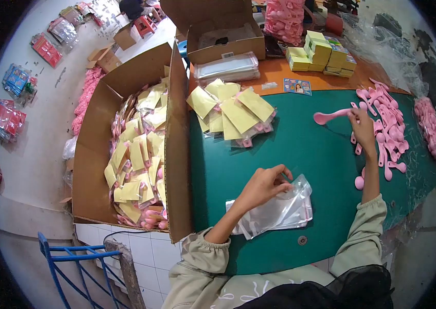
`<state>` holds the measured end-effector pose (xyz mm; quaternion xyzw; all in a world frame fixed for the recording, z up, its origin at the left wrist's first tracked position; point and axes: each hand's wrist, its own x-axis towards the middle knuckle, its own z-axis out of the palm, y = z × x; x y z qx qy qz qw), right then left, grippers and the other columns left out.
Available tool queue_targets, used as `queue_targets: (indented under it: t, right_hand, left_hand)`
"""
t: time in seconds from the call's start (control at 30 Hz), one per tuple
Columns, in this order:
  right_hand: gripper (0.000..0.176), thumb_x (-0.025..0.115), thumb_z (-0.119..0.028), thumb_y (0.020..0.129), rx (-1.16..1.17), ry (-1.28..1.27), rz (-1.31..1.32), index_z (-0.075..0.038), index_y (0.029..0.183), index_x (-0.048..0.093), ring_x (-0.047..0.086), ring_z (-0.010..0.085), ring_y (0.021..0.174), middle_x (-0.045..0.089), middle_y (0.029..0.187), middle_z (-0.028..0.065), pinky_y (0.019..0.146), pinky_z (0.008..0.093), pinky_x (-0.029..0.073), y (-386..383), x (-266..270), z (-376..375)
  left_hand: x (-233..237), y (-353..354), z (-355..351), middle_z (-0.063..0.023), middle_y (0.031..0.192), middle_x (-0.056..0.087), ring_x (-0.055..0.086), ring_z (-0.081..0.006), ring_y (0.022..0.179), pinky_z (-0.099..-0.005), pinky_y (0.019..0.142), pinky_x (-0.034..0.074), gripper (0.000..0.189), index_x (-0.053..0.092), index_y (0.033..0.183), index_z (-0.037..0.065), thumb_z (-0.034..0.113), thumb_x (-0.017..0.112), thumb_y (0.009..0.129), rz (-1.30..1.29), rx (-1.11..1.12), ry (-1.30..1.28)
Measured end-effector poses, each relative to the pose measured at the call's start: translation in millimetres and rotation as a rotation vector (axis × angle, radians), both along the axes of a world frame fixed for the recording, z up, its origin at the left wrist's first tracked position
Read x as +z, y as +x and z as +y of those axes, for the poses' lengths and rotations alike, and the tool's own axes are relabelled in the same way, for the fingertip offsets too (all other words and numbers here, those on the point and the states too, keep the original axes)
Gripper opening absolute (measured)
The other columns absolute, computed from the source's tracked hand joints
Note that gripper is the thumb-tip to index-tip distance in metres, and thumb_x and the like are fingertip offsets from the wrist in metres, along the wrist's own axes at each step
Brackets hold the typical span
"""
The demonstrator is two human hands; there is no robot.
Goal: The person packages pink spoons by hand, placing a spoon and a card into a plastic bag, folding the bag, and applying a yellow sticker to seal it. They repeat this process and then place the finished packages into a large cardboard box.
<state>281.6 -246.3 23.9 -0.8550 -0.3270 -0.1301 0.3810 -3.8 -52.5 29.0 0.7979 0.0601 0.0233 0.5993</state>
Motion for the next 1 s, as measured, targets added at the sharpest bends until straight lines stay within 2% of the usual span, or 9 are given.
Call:
queue_targets:
  t: [0.1,0.2,0.27,0.3,0.4,0.5,0.6,0.73,1.0]
  right_hand:
    - [0.018,0.055,-0.015,0.087,0.12,0.073,0.1,0.001,0.095,0.06,0.059,0.0164,0.07,0.061,0.078,0.0089,0.064,0.0298,0.046,-34.0,46.1,19.8]
    - [0.018,0.055,-0.012,0.086,0.26,0.123,0.405,0.0,0.099,0.057,0.061,0.0141,0.065,0.06,0.076,0.0093,0.059,0.0284,0.048,-80.4,84.6,34.7]
    - [0.016,0.055,-0.01,0.086,0.459,0.024,0.551,0.0,0.099,0.056,0.062,0.0139,0.062,0.06,0.073,0.009,0.056,0.0274,0.048,-98.7,88.2,38.9]
    - [0.016,0.055,-0.009,0.086,0.56,-0.025,0.622,0.0,0.098,0.056,0.062,0.0138,0.06,0.06,0.072,0.0089,0.055,0.0269,0.049,-105.3,88.6,40.4]
    - [0.012,0.056,-0.008,0.086,0.681,-0.359,0.418,0.001,0.094,0.055,0.064,0.013,0.062,0.06,0.067,0.0072,0.056,0.0259,0.05,-116.9,86.7,44.1]
    - [0.009,0.056,-0.007,0.086,0.674,-0.386,0.388,0.001,0.09,0.053,0.063,0.0119,0.062,0.06,0.064,0.0067,0.058,0.0245,0.05,-117.1,88.1,43.6]
    - [0.009,0.055,-0.004,0.087,0.578,-0.128,0.522,0.002,0.093,0.053,0.063,0.012,0.063,0.06,0.069,0.0066,0.059,0.0241,0.05,-117.9,95.2,43.1]
    - [0.014,0.056,-0.001,0.086,0.539,0.299,0.398,0.003,0.099,0.053,0.063,0.0125,0.068,0.06,0.08,0.0055,0.06,0.0235,0.051,-124.3,95.0,49.7]
    - [0.014,0.057,-0.002,0.086,0.593,0.245,0.386,0.003,0.099,0.054,0.063,0.0122,0.067,0.061,0.078,0.0067,0.062,0.0236,0.051,-133.2,93.4,54.9]
  left_hand:
    - [-1.7,0.7,0.4,-0.0128,0.076,0.067,0.066,-0.0209,0.069,-0.0295,0.061,0.049,0.019,0.06,0.089,-0.001,0.013,0.067,0.079,-0.019,0.021,0.05]
    - [-4.3,1.2,0.9,-0.0124,0.081,0.067,0.065,-0.0196,0.071,-0.0284,0.063,0.05,0.016,0.061,0.088,-0.001,0.012,0.065,0.081,-0.089,0.015,0.129]
    - [-1.7,1.2,2.5,-0.0112,0.084,0.067,0.065,-0.0178,0.074,-0.0275,0.064,0.051,0.015,0.061,0.086,-0.001,0.013,0.063,0.082,-0.138,0.008,0.133]
    - [-3.3,0.7,3.2,-0.0101,0.086,0.066,0.064,-0.0167,0.076,-0.0274,0.065,0.051,0.015,0.061,0.087,-0.001,0.013,0.062,0.083,-0.109,0.002,0.062]
    - [-11.0,0.2,7.7,-0.0084,0.092,0.066,0.063,-0.0147,0.082,-0.0271,0.067,0.051,0.016,0.06,0.091,0.0,0.015,0.06,0.086,-0.063,-0.041,-0.2]
    - [-7.6,-1.6,13.2,-0.0098,0.095,0.065,0.063,-0.0154,0.085,-0.0268,0.071,0.051,0.017,0.058,0.095,0.001,0.016,0.06,0.088,-0.034,-0.094,-0.504]
    - [5.9,-4.6,15.2,-0.0109,0.093,0.065,0.063,-0.0154,0.085,-0.026,0.071,0.051,0.017,0.056,0.094,0.001,0.015,0.061,0.087,0.087,-0.05,-0.631]
    - [-0.1,-3.2,15.4,-0.0082,0.088,0.065,0.064,-0.0128,0.08,-0.0229,0.068,0.051,0.016,0.056,0.094,0.0,0.014,0.061,0.087,0.104,0.048,-0.632]
    - [-4.4,-2.3,14.3,-0.0082,0.083,0.065,0.063,-0.0099,0.075,-0.0206,0.064,0.05,0.017,0.054,0.096,0.0,0.011,0.062,0.086,0.04,0.117,-0.724]
